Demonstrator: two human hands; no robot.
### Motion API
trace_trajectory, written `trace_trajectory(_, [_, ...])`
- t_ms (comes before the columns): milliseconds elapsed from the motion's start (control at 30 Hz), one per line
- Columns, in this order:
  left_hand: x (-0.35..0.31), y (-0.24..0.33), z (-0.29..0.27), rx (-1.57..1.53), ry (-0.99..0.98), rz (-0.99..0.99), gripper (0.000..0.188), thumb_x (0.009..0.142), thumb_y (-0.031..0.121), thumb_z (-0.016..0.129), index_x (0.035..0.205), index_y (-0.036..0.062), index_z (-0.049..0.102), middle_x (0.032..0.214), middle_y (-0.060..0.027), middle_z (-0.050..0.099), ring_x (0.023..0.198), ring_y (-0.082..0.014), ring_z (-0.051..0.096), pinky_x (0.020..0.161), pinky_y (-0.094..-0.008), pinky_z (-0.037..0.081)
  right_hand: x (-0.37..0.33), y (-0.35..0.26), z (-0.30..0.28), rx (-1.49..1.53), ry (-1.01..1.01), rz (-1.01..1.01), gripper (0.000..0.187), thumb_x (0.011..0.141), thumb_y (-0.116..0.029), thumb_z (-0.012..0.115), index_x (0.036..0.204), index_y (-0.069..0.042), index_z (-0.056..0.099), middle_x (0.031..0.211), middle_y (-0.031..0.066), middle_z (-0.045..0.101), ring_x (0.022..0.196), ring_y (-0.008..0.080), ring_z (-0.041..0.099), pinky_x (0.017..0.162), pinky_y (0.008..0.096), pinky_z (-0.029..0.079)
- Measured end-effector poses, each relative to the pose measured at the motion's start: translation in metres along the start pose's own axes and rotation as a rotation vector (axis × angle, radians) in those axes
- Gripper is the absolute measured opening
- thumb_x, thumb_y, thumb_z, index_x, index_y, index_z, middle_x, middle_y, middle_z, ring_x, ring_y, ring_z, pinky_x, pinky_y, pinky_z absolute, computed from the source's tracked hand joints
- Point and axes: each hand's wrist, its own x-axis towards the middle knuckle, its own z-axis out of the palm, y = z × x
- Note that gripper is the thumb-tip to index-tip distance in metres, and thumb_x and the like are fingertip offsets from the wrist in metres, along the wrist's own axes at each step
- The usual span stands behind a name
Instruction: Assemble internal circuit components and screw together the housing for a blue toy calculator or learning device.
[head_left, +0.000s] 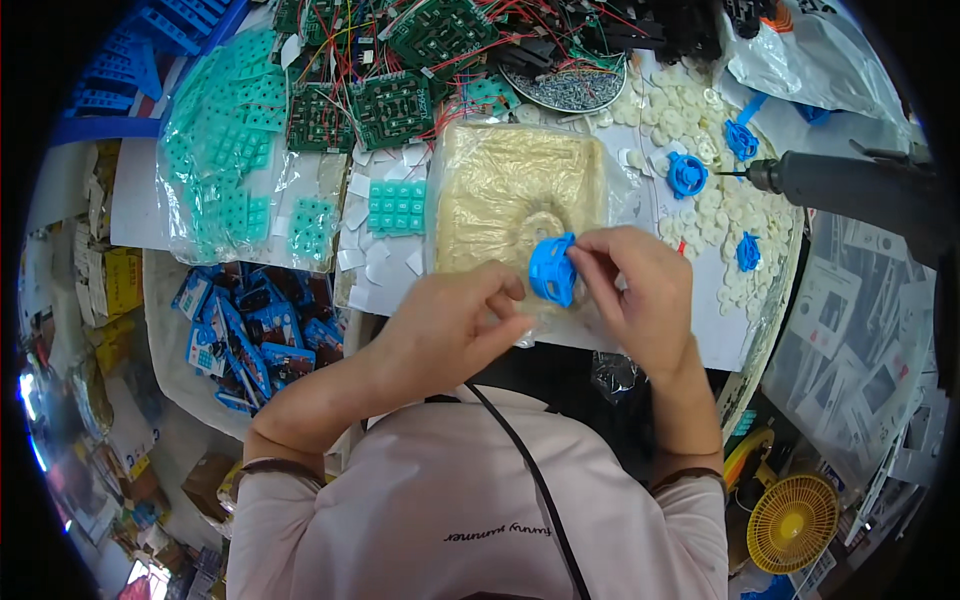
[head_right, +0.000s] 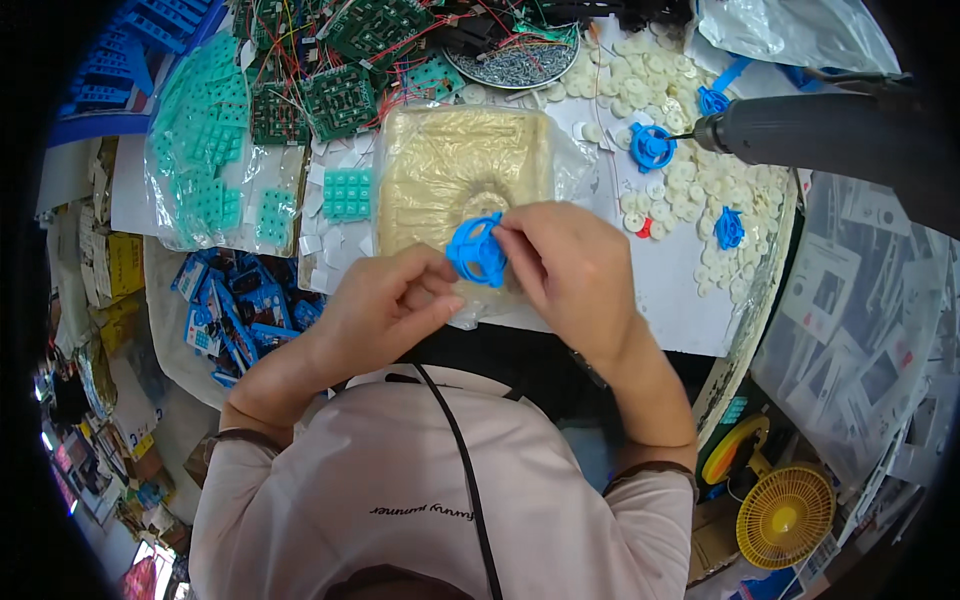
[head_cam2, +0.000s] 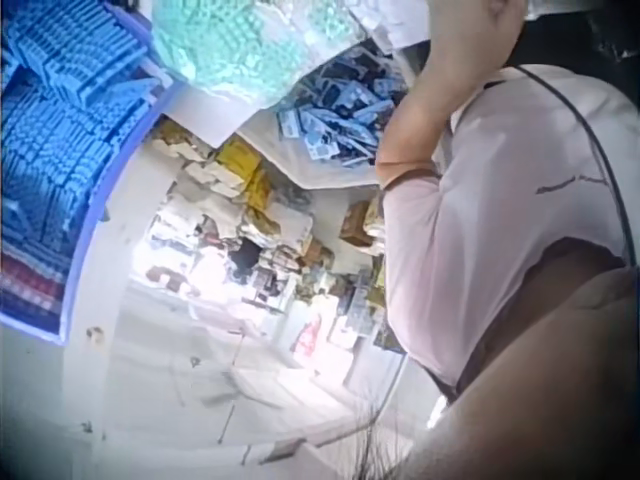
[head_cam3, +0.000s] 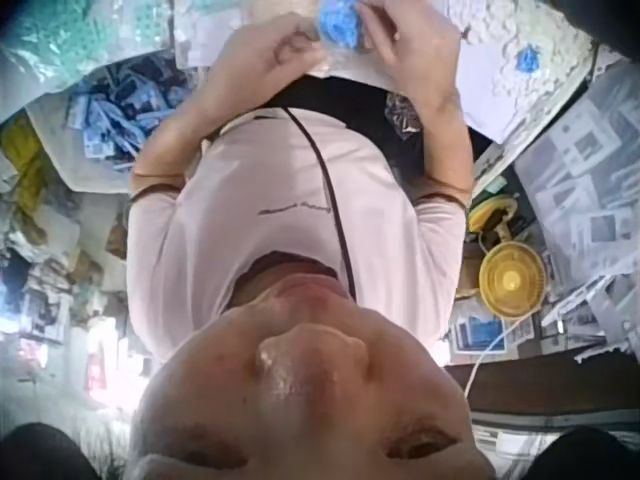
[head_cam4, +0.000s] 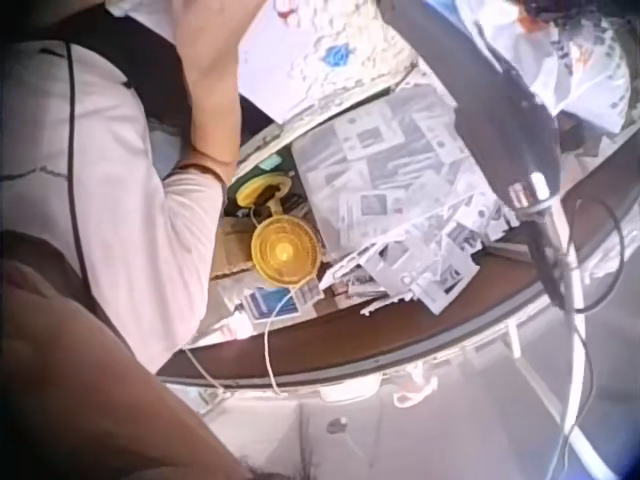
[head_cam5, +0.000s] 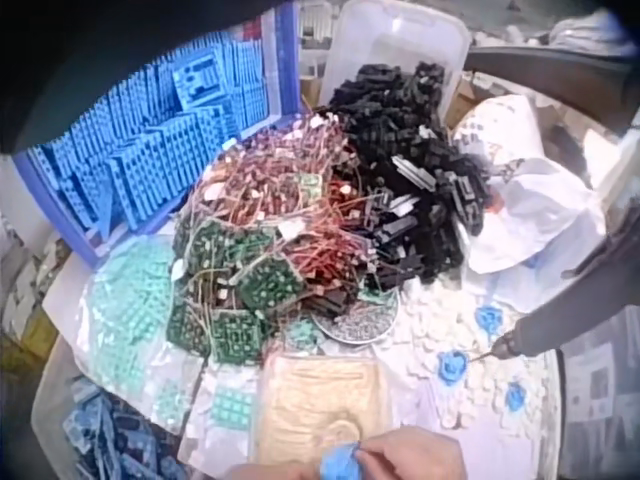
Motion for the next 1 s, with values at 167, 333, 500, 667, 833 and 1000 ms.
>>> trace_trajectory(167, [0.012,-0.01,-0.011,0.535,0.301,0.439,0.03,0.084,0.013,0.075,0.11,0.0038,0.063,0.101,-0.0111,0.067,0.087,-0.0276,0.066,0.075,-0.0379,0.053,0.035,0.027,0.012,-0.261,-0.196,-0.287,0.015,0.079,-0.008,0.074,0.085,-0.008,0.06,0.08,0.0069,0.06,0.075,0.0269,0.062,0.061,0.0385,0.05])
trace_trajectory(333, [0.033,-0.025,-0.003,0.703,0.178,0.611,0.048,0.08,0.027,0.078,0.119,0.004,0.064,0.125,-0.0134,0.059,0.118,-0.0305,0.054,0.101,-0.0491,0.041,0.039,0.043,0.014,-0.243,-0.224,-0.284,0.023,0.074,-0.01,0.079,0.093,-0.007,0.066,0.092,0.0064,0.066,0.083,0.0265,0.064,0.067,0.0354,0.053])
trace_trajectory(500, [0.027,-0.025,-0.003,0.862,0.102,0.587,0.059,0.082,0.036,0.075,0.127,0.0013,0.062,0.132,-0.013,0.057,0.128,-0.0282,0.05,0.108,-0.0499,0.037,0.003,0.023,0.004,-0.226,-0.125,-0.244,0.029,0.073,-0.012,0.08,0.1,-0.006,0.069,0.106,0.0076,0.066,0.094,0.0293,0.062,0.071,0.0373,0.054])
trace_trajectory(667, [0.025,-0.024,-0.003,0.949,0.049,0.576,0.066,0.084,0.041,0.073,0.134,-0.0004,0.058,0.138,-0.0141,0.055,0.134,-0.0271,0.048,0.11,-0.0468,0.036,-0.022,0.01,0.014,-0.302,-0.156,-0.12,0.031,0.074,-0.011,0.08,0.103,-0.003,0.071,0.12,0.0113,0.064,0.114,0.0355,0.053,0.082,0.0369,0.051])
trace_trajectory(833, [0.028,-0.021,-0.013,0.745,-0.011,0.585,0.067,0.081,0.035,0.076,0.134,-0.0002,0.056,0.139,-0.0167,0.053,0.13,-0.0308,0.05,0.108,-0.0462,0.039,-0.011,0.024,-0.001,-0.121,-0.102,-0.12,0.023,0.075,-0.004,0.077,0.097,-0.002,0.072,0.113,0.0127,0.066,0.105,0.0346,0.058,0.086,0.0419,0.05])
trace_trajectory(1000, [0.013,-0.03,-0.03,0.389,0.238,0.631,0.052,0.08,0.014,0.077,0.129,0.0053,0.061,0.133,-0.0175,0.057,0.117,-0.034,0.059,0.096,-0.0427,0.049,-0.012,0.036,-0.002,0.005,0.052,-0.058,0.018,0.078,0.004,0.072,0.096,0.0,0.071,0.102,0.0143,0.069,0.093,0.0316,0.064,0.086,0.039,0.05])
